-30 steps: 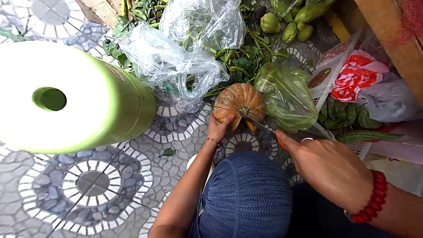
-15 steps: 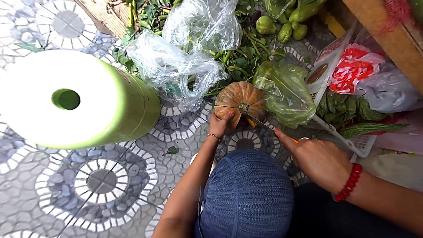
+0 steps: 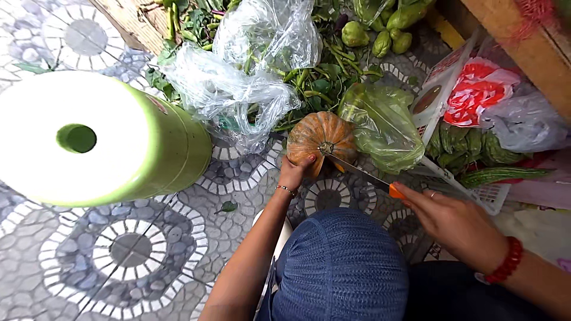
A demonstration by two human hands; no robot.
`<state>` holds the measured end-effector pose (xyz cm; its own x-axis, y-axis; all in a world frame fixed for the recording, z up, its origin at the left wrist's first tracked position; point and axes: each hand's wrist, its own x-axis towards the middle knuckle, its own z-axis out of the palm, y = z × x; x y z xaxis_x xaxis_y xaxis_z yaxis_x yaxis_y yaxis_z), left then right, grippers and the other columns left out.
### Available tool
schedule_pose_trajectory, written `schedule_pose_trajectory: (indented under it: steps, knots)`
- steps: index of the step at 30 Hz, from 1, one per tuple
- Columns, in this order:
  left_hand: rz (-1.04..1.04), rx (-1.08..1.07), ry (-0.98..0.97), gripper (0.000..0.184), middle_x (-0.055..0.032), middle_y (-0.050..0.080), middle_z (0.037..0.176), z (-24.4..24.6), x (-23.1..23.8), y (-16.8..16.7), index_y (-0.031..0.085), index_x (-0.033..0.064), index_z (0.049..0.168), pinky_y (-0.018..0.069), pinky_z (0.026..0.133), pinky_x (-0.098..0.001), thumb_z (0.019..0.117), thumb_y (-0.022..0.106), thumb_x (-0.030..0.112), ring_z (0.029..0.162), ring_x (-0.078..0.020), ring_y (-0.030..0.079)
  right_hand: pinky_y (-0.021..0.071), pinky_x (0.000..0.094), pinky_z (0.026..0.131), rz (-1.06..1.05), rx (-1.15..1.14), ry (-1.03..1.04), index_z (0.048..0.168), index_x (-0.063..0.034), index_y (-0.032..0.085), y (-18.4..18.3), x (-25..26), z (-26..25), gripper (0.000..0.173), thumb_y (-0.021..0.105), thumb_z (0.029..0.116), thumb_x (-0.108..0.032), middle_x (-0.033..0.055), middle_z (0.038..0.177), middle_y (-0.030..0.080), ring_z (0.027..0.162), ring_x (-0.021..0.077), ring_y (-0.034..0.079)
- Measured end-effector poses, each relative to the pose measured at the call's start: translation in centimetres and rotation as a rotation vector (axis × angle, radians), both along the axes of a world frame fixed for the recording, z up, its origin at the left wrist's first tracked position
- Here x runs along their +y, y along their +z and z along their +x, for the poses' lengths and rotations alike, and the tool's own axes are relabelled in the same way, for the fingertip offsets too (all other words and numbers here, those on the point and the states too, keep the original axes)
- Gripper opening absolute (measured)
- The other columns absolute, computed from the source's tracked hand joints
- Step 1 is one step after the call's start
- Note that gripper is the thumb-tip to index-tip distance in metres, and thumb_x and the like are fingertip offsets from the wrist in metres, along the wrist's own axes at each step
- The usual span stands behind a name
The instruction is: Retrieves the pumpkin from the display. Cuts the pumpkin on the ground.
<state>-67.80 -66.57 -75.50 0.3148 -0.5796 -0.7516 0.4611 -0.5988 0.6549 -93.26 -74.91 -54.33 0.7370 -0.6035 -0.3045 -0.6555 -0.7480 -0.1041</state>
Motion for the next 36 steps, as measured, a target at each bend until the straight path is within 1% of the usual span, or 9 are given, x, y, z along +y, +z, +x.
schedule_pose_trajectory:
  steps: [3,7,18,23,26,28,30,33,36]
  knots:
    - [0.024,0.037,0.041,0.079,-0.0233,0.058,0.134,0.0,-0.5,0.9,0.027,0.0053,0.153,0.0554,0.092,-0.0534,0.0947,0.075,0.028,0.115,-0.0343,0.063,0.0503,0.0544,0.048,0.007,0.135,0.051,0.135,-0.0157,0.070,3.6,-1.6,3.6,0.039,0.047,0.1049,-0.026,0.0169,0.069,0.066,0.059,0.0405,0.066]
    - [0.023,0.060,0.081,0.077,-0.0243,0.057,0.134,0.2,-0.7,1.1,0.028,0.0046,0.152,0.0559,0.093,-0.0534,0.0949,0.075,0.025,0.115,-0.0349,0.064,0.0484,0.0438,0.050,-0.014,0.421,0.123,0.140,-0.0212,0.065,6.6,-2.0,9.2,0.037,0.055,0.1047,-0.024,0.0095,0.065,0.062,0.061,0.0322,0.065]
    - [0.019,0.062,0.084,0.078,-0.0226,0.058,0.135,-0.1,-0.8,1.3,0.029,0.0056,0.153,0.0555,0.094,-0.0527,0.0945,0.075,0.028,0.117,-0.0333,0.063,0.0441,0.0370,0.048,-0.028,0.550,0.146,0.144,-0.0113,0.060,6.8,1.0,12.9,0.045,0.055,0.0995,-0.007,0.0106,0.066,0.062,0.061,0.0298,0.065]
    - [0.003,0.010,0.059,0.078,-0.0224,0.058,0.135,-0.4,-0.5,0.6,0.031,0.0062,0.153,0.0559,0.092,-0.0539,0.0944,0.075,0.032,0.116,-0.0339,0.064,0.0510,0.0504,0.051,0.161,0.392,0.157,0.112,-0.0141,0.073,6.6,-3.7,12.8,0.017,0.061,0.1013,-0.019,0.0099,0.071,0.065,0.066,0.0326,0.067]
    - [-0.024,-0.008,0.001,0.078,-0.0211,0.059,0.134,-0.1,0.1,-0.4,0.033,0.0088,0.152,0.0563,0.090,-0.0557,0.0933,0.076,0.039,0.115,-0.0346,0.064,0.0536,0.0554,0.084,0.314,0.428,0.140,0.126,-0.0165,0.073,6.2,-9.2,12.4,0.029,0.055,0.1071,-0.028,0.0109,0.102,0.074,0.098,0.0308,0.069]
    - [-0.034,0.008,-0.003,0.079,-0.0212,0.059,0.135,0.2,0.3,-0.8,0.033,0.0082,0.152,0.0564,0.090,-0.0554,0.0934,0.075,0.039,0.115,-0.0350,0.064,0.0525,0.0529,0.094,0.375,0.377,0.154,0.131,-0.0175,0.072,5.6,-11.5,11.5,0.031,0.056,0.1067,-0.030,0.0094,0.110,0.075,0.107,0.0274,0.070]
    - [-0.043,0.024,-0.018,0.078,-0.0206,0.060,0.134,0.6,0.6,-0.9,0.033,0.0084,0.152,0.0573,0.090,-0.0535,0.0939,0.074,0.040,0.114,-0.0341,0.065,0.0540,0.0506,0.092,0.447,0.302,0.104,0.129,-0.0167,0.073,4.6,-12.9,10.2,0.029,0.059,0.1057,-0.027,0.0083,0.109,0.076,0.102,0.0236,0.071]
    - [-0.067,0.036,-0.036,0.072,-0.0203,0.060,0.133,1.2,0.6,-0.9,0.034,0.0089,0.152,0.0570,0.089,-0.0518,0.0968,0.071,0.038,0.112,-0.0331,0.065,0.0467,0.0318,0.058,0.531,0.237,-0.024,0.126,-0.0169,0.075,3.2,-14.3,8.6,0.027,0.061,0.1042,-0.024,0.0039,0.080,0.069,0.058,0.0095,0.053]
    - [-0.075,0.056,-0.028,0.070,-0.0196,0.060,0.134,1.4,1.0,-1.2,0.034,0.0096,0.152,0.0571,0.089,-0.0515,0.0978,0.070,0.035,0.113,-0.0330,0.065,0.0473,0.0303,0.059,0.585,0.206,-0.106,0.126,-0.0152,0.075,1.7,-15.3,7.3,0.026,0.063,0.1031,-0.020,0.0051,0.083,0.072,0.057,0.0093,0.053]
